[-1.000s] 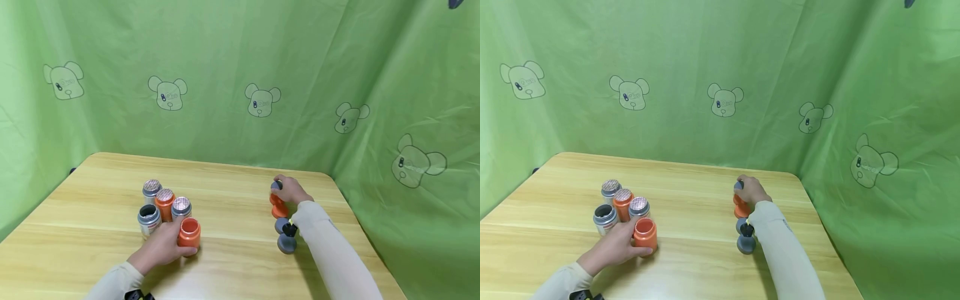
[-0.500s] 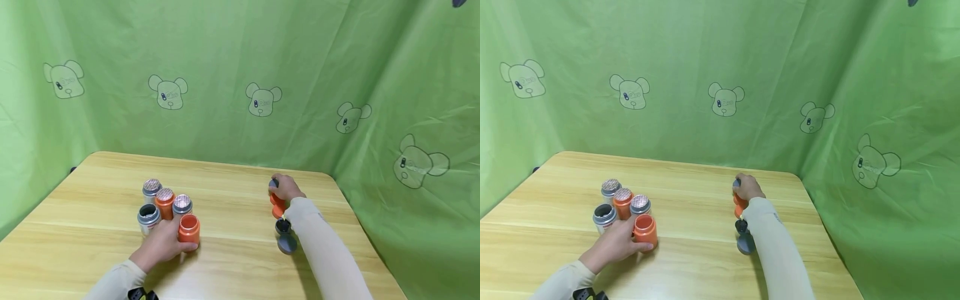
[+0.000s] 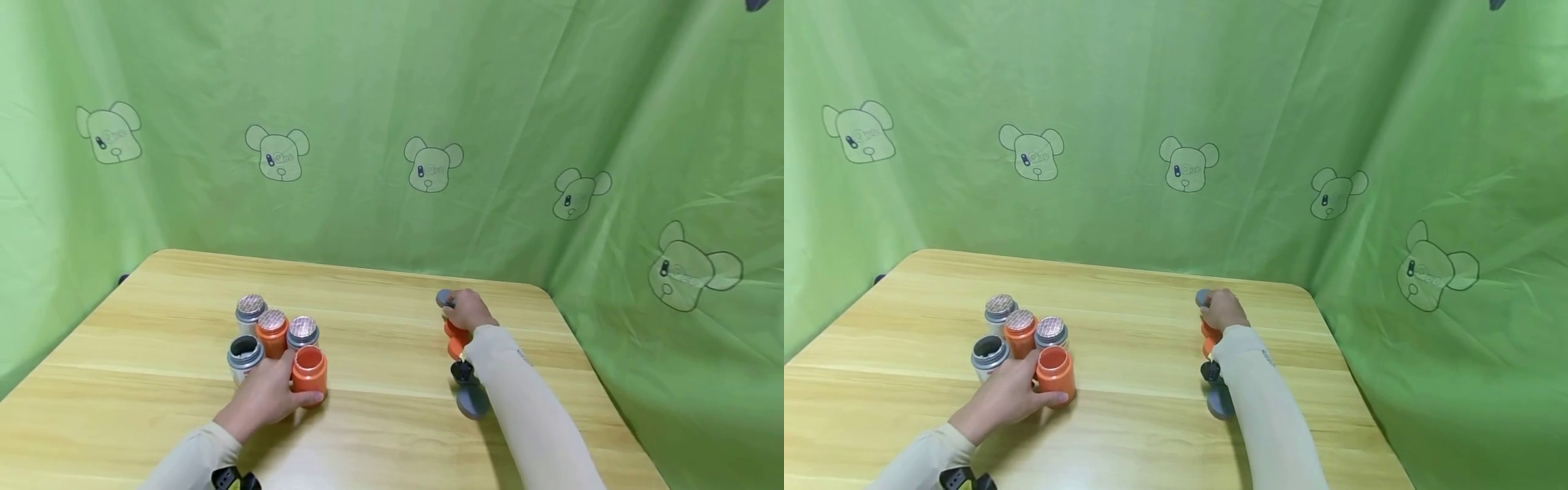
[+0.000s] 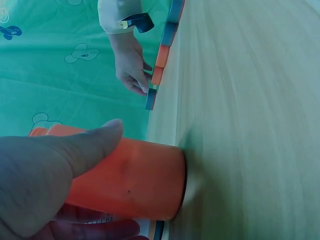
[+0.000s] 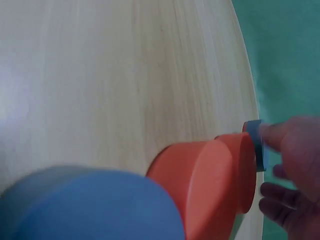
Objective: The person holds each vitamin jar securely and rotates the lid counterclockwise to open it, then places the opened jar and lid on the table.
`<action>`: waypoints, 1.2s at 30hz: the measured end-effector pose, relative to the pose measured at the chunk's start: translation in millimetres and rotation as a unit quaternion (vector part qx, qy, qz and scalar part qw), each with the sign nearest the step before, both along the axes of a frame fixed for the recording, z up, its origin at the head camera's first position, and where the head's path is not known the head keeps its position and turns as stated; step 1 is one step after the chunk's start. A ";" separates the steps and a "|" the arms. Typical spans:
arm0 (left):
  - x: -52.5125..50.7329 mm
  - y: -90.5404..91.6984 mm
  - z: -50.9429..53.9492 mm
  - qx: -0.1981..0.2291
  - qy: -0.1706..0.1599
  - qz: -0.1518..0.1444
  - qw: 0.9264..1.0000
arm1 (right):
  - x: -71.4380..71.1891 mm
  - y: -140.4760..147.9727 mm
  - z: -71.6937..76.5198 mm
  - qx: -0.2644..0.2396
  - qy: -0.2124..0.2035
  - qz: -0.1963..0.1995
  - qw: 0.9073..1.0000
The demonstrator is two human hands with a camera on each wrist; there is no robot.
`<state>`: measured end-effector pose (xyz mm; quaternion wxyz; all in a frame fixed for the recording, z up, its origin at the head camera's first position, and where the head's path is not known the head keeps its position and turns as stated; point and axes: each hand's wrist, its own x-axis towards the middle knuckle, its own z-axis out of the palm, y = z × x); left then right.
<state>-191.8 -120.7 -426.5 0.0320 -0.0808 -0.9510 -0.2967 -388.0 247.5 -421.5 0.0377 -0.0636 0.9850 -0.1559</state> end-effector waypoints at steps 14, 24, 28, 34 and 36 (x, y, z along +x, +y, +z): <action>-1.0 -2.1 2.1 -0.007 0.002 -0.003 1.000 | 2.6 -0.8 6.2 0.025 -0.047 -0.007 0.999; -4.5 1.2 5.1 -0.023 0.008 -0.017 1.000 | 14.1 10.5 4.7 0.016 -0.017 -0.010 1.000; 0.1 0.1 6.8 -0.024 0.002 -0.025 0.999 | 29.0 13.8 11.8 -0.007 0.015 -0.001 1.000; 12.8 -5.9 16.3 -0.022 -0.011 -0.029 0.999 | 74.6 16.0 32.3 -0.053 0.086 0.007 0.995; 18.2 -10.6 20.4 -0.022 -0.001 -0.026 0.999 | 94.8 17.6 36.6 -0.055 0.111 0.013 0.992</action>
